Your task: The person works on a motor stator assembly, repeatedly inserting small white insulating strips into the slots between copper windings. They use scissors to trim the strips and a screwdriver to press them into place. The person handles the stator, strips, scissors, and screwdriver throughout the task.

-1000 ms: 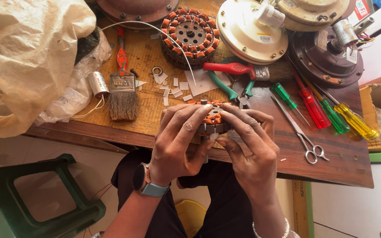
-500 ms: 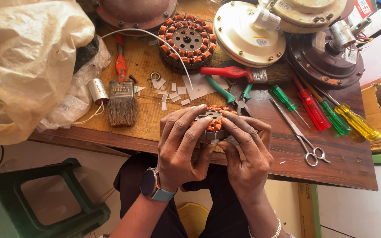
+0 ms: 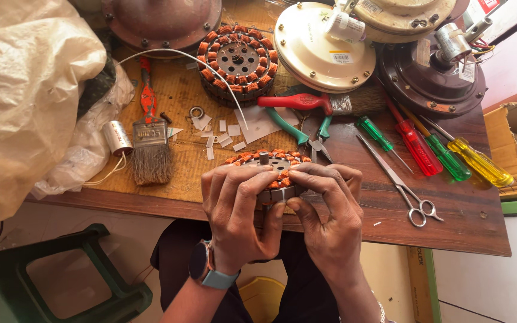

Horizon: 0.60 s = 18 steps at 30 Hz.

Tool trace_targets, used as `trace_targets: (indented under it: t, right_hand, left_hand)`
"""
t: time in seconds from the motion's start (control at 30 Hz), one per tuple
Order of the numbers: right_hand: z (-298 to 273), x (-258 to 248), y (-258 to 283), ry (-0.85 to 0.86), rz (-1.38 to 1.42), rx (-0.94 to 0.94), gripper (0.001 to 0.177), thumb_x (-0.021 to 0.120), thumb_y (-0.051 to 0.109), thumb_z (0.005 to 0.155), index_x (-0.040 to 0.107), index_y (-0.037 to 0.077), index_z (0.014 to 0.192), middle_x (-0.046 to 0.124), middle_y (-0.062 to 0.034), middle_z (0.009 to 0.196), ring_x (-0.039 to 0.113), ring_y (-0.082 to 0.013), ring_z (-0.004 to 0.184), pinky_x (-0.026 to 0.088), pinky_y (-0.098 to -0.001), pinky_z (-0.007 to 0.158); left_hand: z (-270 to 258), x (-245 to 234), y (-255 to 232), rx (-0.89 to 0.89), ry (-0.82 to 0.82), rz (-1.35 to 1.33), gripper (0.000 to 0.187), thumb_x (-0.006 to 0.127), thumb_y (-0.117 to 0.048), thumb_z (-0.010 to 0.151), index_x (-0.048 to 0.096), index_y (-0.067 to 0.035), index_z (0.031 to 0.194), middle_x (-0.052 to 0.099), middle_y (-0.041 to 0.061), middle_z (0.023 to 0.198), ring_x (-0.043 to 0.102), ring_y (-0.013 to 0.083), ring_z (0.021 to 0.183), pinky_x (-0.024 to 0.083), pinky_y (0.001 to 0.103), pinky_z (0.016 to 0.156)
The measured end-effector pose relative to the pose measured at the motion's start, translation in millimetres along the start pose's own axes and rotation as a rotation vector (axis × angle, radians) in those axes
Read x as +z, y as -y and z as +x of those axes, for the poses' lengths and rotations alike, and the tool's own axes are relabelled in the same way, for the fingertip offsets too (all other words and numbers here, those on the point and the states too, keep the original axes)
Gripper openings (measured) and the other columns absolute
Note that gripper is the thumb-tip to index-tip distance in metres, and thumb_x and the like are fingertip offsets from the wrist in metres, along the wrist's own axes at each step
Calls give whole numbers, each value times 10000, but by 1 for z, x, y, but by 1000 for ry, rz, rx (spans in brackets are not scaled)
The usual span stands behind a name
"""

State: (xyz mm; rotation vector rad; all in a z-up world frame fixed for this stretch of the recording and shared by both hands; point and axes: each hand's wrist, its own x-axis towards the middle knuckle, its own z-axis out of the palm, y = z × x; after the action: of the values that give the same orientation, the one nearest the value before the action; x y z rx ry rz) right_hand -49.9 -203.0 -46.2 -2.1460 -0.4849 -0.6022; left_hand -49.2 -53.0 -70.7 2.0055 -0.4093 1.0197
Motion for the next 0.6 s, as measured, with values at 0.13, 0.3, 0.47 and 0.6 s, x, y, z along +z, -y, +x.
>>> trace_targets:
  t: [0.13,0.3,0.47,0.6]
  right_hand:
    - [-3,2,2,7,-5,29,313,757,203,916,702,95,1205,720,-24,1229,560,-219,1155,477,-364,1036]
    - [-8,3,0,8,21,136,284,734,188,942,700,80,1203,723,-46,1250,585,-185,1070,500,-349,969]
    - [-6,5,-8,37,316,125,400,732,278,964,651,52,1284,647,-88,1355,637,-190,1210,545,-305,949]
    - [-14,12,-9,35,500,149,487,668,368,988,605,66,1365,560,-76,1471,600,-184,1322,562,-318,1055]
  left_hand:
    - [-4,1,-4,-54,-18,4,300,651,-255,956,647,-65,1188,687,81,1145,642,252,1107,431,426,1031]
    - [-8,9,-7,-101,-15,21,293,662,-236,935,640,-75,1179,691,68,1144,636,237,1079,409,411,1009]
    - [1,-9,-1,-33,107,-61,420,722,-160,912,632,-89,1317,684,64,1251,619,249,1157,414,390,1041]
    - [2,-24,-1,-55,170,-184,550,706,-101,855,595,-83,1393,663,74,1310,597,260,1215,411,390,1080]
